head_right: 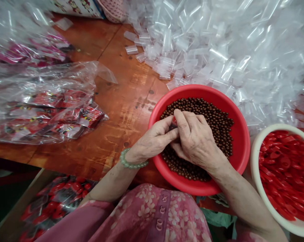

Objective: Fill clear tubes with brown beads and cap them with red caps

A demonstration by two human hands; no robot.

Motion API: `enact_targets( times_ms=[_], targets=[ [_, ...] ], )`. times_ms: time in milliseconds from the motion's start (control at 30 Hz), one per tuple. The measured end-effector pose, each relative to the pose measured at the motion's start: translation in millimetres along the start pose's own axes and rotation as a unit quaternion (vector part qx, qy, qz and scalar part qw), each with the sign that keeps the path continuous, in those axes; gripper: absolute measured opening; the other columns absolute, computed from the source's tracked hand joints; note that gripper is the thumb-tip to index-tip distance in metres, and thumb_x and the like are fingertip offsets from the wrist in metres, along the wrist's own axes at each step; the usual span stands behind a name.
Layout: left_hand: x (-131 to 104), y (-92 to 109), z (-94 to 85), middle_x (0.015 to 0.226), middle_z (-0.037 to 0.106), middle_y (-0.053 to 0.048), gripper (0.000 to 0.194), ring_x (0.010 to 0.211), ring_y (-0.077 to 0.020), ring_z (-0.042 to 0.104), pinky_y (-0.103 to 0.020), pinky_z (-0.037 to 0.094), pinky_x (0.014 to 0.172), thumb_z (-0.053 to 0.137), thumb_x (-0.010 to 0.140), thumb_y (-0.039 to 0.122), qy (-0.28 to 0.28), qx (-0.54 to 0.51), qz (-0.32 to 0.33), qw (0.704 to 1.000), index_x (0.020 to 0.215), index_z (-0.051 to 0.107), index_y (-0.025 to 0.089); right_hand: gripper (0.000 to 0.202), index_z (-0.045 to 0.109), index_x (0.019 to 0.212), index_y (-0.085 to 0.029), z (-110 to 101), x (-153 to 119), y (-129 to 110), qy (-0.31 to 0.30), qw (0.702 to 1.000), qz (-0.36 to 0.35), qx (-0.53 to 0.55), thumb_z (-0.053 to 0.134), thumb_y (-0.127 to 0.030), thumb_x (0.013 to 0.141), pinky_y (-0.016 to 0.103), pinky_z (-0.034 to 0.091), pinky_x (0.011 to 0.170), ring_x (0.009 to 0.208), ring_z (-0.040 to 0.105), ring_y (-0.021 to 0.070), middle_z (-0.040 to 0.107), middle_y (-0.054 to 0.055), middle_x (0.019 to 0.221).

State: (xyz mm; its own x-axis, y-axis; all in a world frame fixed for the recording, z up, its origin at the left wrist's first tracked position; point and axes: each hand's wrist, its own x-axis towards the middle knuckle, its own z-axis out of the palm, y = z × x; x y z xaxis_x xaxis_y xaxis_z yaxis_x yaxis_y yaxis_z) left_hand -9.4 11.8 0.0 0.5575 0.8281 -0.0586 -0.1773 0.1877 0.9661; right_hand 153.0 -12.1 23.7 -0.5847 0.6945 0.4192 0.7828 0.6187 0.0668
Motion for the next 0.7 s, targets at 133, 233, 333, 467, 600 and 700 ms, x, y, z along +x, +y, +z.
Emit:
enact_targets(
  times_ms=[133,233,333,467,600,700],
  targets=[
    [1.9,-1.3,1.5,0.101,0.068,-0.006,0.036,0.099,-0.0219,0.064,-0.041,0.055,0.102,0.064,0.095,0.052,-0.001,-0.024,0.022,0.999,0.104,0.064,0.017,0.081,0.025,0.161,-0.007,-2.5,-1.4,-5.2,0.007,1.0,0.01,-0.022,0.06,-0.032,0.092,0.052,0.056,0.091,0.121,0.062,0.0369,0.061,0.027,0.137],
    [1.4,-0.7,1.6,0.1,0.067,-0.008,0.043,0.1,-0.0234,0.064,-0.042,0.053,0.104,0.066,0.093,0.055,-0.01,-0.029,0.013,0.999,0.103,0.064,0.014,0.083,0.025,0.163,-0.007,-2.4,-4.4,-5.0,0.034,0.999,0.005,-0.03,0.061,-0.034,0.093,0.05,0.057,0.09,0.116,0.065,0.0358,0.065,0.026,0.131],
    [0.5,0.7,1.4,0.099,0.067,-0.008,0.048,0.099,-0.0236,0.063,-0.042,0.052,0.101,0.071,0.088,0.059,-0.048,-0.084,-0.012,0.995,0.1,0.064,0.013,0.085,0.026,0.162,-0.004,-3.1,-5.9,-1.4,0.066,0.996,-0.041,-0.038,0.066,-0.034,0.093,0.045,0.059,0.089,0.111,0.068,0.0337,0.069,0.024,0.125],
    [0.9,0.0,1.5,0.092,0.064,-0.003,0.05,0.096,-0.0213,0.061,-0.038,0.05,0.096,0.078,0.079,0.061,-0.052,-0.131,-0.041,0.989,0.091,0.06,0.017,0.082,0.033,0.156,0.0,-2.6,-6.5,2.5,0.07,0.995,-0.061,-0.034,0.07,-0.036,0.092,0.043,0.061,0.083,0.104,0.071,0.0343,0.072,0.026,0.116],
    [2.4,-3.0,2.9,0.086,0.058,-0.001,0.051,0.092,-0.0189,0.058,-0.036,0.047,0.092,0.079,0.078,0.062,-0.015,-0.113,-0.053,0.992,0.087,0.055,0.018,0.071,0.041,0.147,0.0,3.2,-8.9,3.0,0.042,0.998,-0.049,-0.015,0.067,-0.038,0.093,0.047,0.062,0.075,0.094,0.073,0.0378,0.071,0.03,0.114],
    [2.1,-2.3,7.4,0.085,0.056,0.0,0.047,0.091,-0.0176,0.055,-0.034,0.047,0.091,0.076,0.081,0.061,0.0,-0.092,-0.052,0.994,0.088,0.054,0.019,0.067,0.043,0.145,-0.003,5.7,-9.4,2.0,0.043,0.998,-0.04,-0.002,0.068,-0.038,0.093,0.047,0.062,0.069,0.086,0.073,0.0366,0.072,0.029,0.113]
  ],
)
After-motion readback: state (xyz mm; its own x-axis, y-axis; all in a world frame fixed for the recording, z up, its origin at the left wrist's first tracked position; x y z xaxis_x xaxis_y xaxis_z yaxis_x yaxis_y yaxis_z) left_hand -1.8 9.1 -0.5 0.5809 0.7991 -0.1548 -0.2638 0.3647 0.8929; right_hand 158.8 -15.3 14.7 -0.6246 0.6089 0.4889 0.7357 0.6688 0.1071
